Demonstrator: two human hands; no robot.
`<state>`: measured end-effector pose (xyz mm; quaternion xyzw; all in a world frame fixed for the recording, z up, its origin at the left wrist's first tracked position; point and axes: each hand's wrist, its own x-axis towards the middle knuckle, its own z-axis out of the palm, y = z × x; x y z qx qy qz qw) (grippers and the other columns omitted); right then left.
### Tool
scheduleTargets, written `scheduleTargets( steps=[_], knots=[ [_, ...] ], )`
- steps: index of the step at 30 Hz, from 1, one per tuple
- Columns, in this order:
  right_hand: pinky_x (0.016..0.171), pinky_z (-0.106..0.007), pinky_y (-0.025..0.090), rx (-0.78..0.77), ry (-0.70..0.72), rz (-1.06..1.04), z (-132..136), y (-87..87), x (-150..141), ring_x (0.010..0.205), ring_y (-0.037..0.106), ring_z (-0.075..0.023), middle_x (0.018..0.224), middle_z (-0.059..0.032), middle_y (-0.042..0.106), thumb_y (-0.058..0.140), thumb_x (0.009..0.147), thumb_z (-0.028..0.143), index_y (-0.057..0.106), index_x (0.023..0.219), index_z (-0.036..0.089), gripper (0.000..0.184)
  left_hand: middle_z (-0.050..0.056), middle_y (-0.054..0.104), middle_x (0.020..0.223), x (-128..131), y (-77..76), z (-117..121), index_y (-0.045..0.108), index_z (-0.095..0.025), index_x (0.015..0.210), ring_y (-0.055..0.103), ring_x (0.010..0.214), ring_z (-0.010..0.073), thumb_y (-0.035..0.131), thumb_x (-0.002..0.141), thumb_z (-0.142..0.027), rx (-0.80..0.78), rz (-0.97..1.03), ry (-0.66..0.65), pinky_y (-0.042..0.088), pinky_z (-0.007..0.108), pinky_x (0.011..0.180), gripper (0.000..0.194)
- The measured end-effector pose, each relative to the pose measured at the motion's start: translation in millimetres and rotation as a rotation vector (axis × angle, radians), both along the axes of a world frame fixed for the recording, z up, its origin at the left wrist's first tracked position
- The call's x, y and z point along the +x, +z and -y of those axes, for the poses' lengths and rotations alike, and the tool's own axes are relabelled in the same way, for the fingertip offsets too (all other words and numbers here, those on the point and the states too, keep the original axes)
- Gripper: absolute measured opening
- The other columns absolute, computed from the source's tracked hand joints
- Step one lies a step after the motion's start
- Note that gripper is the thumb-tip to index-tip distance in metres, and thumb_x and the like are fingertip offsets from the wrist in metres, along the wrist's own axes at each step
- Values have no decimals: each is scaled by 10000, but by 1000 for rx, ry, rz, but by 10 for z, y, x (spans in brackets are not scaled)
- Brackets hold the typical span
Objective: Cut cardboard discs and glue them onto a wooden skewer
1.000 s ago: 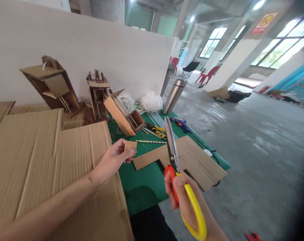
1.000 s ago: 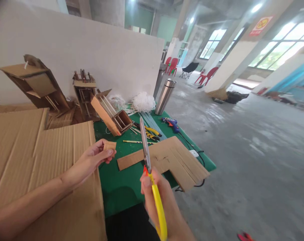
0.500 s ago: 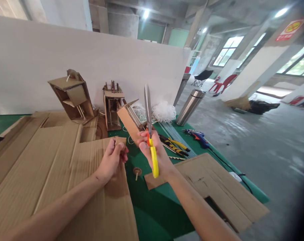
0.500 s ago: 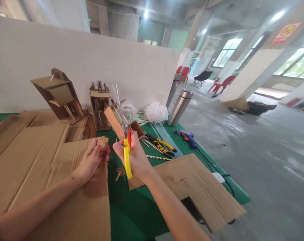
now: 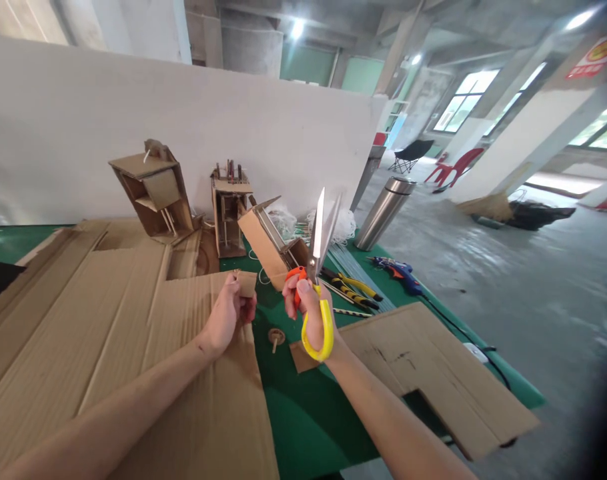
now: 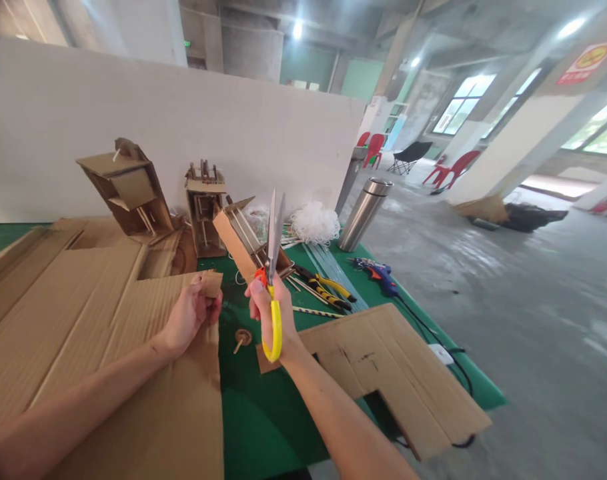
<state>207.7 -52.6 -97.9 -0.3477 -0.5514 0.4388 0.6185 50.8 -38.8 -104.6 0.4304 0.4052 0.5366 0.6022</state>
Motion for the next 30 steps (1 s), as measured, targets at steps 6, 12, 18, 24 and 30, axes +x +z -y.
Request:
scheduleTargets(
  steps=[6,12,18,24,30],
  knots=[
    [390,-237,240,-24,52,13,-6,3,-20,392,293,-84,500,87,336,532,875,574,438,681,229,408,-40,507,544,10,49,11,512,-188,853,445,409,121,385,785,-444,-39,-13,22,324,227,394,294],
    [393,-239,250,-47,73,60,12,-22,7,391,297,-89,469,82,333,530,872,588,411,638,230,444,-19,503,557,9,68,28,598,-159,829,437,439,127,351,828,-488,-16,-27,11,347,247,421,411],
    [374,-238,222,-61,55,47,18,27,44,371,266,-83,453,85,285,505,872,598,361,599,237,475,-15,511,573,14,11,20,615,-159,823,447,457,126,359,839,-478,-1,-62,12,348,242,440,409],
    [355,-238,245,-39,32,46,11,6,44,342,295,-86,426,83,297,501,873,603,366,583,241,484,-17,511,554,20,18,24,598,-159,777,451,442,123,372,831,-513,14,-88,34,361,244,451,423],
    [352,-237,268,0,20,75,23,-34,27,314,358,-93,392,77,348,475,895,590,408,585,234,477,-23,513,533,36,9,45,606,-138,756,454,427,107,457,783,-617,20,-116,20,350,229,447,502]
  ],
)
